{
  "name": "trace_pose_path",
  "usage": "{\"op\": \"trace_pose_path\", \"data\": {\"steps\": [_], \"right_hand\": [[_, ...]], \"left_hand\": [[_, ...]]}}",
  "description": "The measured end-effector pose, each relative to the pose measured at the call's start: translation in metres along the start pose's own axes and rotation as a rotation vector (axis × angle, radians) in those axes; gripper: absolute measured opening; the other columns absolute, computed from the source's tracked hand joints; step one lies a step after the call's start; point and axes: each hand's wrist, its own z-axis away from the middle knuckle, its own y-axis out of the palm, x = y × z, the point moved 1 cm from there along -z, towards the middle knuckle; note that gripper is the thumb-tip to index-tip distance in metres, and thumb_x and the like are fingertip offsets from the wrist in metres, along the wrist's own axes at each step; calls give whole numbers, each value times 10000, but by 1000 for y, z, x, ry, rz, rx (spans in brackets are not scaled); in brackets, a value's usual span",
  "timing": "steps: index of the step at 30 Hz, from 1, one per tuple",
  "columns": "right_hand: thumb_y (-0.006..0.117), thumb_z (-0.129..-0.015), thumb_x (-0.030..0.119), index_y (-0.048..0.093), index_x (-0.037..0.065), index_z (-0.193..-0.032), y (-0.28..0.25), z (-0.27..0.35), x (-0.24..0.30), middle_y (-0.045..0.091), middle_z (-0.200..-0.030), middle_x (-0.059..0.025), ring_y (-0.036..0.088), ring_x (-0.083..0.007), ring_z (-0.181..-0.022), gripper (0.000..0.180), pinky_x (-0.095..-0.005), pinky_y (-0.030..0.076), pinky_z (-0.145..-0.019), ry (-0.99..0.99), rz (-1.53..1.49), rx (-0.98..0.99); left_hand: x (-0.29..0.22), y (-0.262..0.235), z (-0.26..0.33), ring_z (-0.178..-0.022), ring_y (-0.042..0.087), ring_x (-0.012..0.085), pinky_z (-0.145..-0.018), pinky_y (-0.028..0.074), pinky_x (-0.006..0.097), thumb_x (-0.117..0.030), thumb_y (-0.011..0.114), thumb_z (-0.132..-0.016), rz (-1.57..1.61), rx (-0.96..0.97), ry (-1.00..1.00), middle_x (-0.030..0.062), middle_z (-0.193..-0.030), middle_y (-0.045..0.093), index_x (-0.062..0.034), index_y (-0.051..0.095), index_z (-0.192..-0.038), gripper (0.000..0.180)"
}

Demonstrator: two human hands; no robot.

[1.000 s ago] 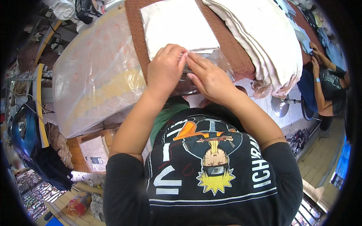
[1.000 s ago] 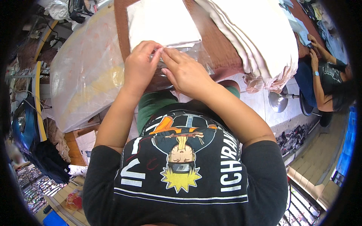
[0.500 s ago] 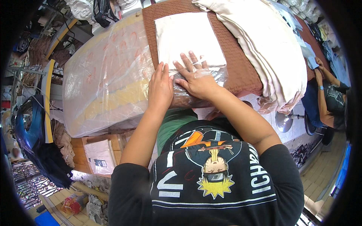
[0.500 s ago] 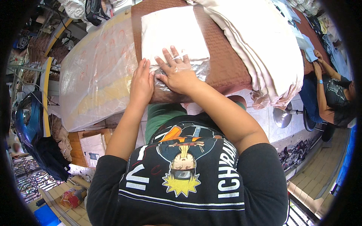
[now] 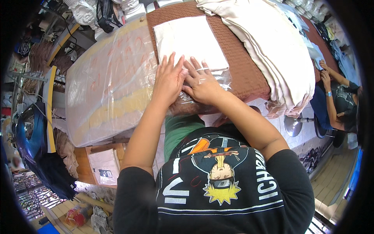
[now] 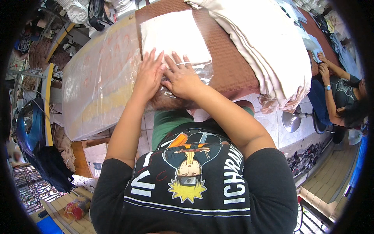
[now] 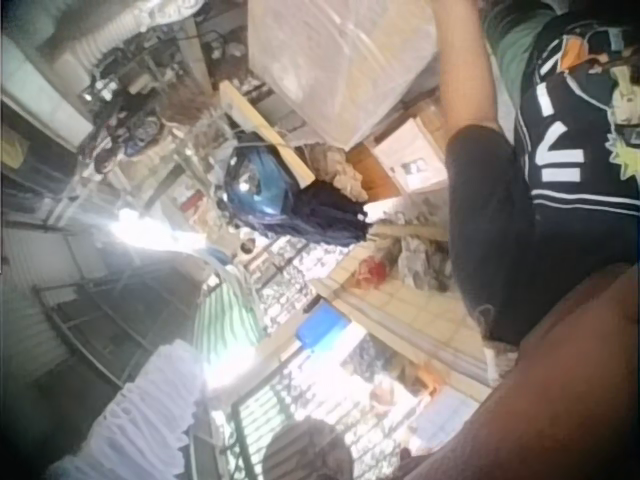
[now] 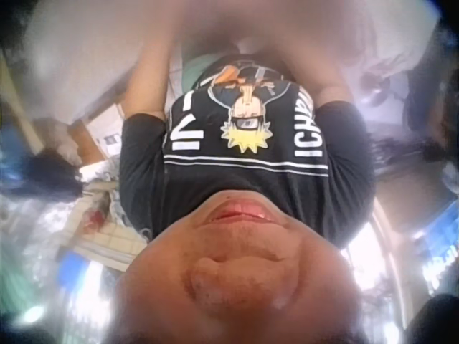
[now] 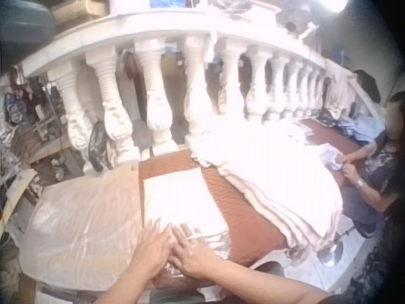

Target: The person picks up a clear plastic bag and slides a folded shirt inside of it. The person then removes the adhesive strip and seals the bag shut by hand.

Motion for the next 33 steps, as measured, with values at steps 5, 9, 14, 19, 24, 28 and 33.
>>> {"op": "trace_pose_path", "data": {"steps": [5, 9, 14, 19, 24, 28, 33], "right_hand": [[433, -881, 556, 270, 45, -1423, -8, 29, -4, 196, -1479, -238, 150, -374, -1388, 762, -543, 103, -1101, 244, 35, -25], [438, -877, 564, 232, 25, -1432, -10, 38, -7, 186, -1480, -246, 156, -370, -1388, 801, -530, 104, -1103, 227, 45, -15], [439, -884, 518, 231, 12, -1430, -14, 52, -2, 206, -1482, -223, 164, -356, -1389, 772, -533, 102, -1102, 211, 6, 16], [444, -879, 361, 264, -5, -1415, -7, 59, -1, 231, -1479, -206, 182, -337, -1388, 674, -541, 117, -1101, 232, 72, 43], [438, -880, 369, 300, -25, -1397, -16, 60, 1, 243, -1476, -202, 166, -329, -1394, 664, -544, 120, -1100, 268, 52, 104], [425, -891, 451, 298, -24, -1399, -21, 59, 0, 250, -1474, -199, 156, -323, -1398, 707, -542, 127, -1098, 284, 24, 136], [414, -894, 491, 301, -28, -1397, -20, 60, 1, 253, -1474, -195, 164, -309, -1399, 732, -544, 134, -1095, 264, 27, 106]], "left_hand": [[19, 18, 9, -1389, 161, 347, -1102, 175, 473, -456, 306, -968, -88, 191, -65, 173, -1500, 190, -52, 228, -1440, 626], [17, 17, 11, -1398, 139, 337, -1103, 134, 506, -479, 304, -962, -83, 170, -60, 154, -1513, 163, -47, 219, -1442, 651], [-16, 9, 17, -1395, 161, 326, -1083, 100, 570, -477, 440, -907, -207, 72, 71, 137, -1499, 218, -63, 280, -1423, 681], [-57, 12, 18, -1371, 232, 337, -1068, 168, 584, -197, 573, -801, -48, 81, 323, 115, -1436, 353, -53, 422, -1339, 577], [-59, 20, 4, -1306, 349, 331, -1039, 290, 520, -79, 549, -770, -38, 28, 333, 117, -1380, 422, -54, 451, -1313, 552], [-56, 25, -1, -1260, 411, 328, -1031, 326, 465, -50, 541, -777, -25, 84, 353, 128, -1341, 463, -47, 464, -1301, 529], [-54, 26, -5, -1190, 484, 311, -987, 388, 414, -36, 562, -774, -42, 1, 376, 128, -1275, 523, -35, 516, -1248, 476]]}}
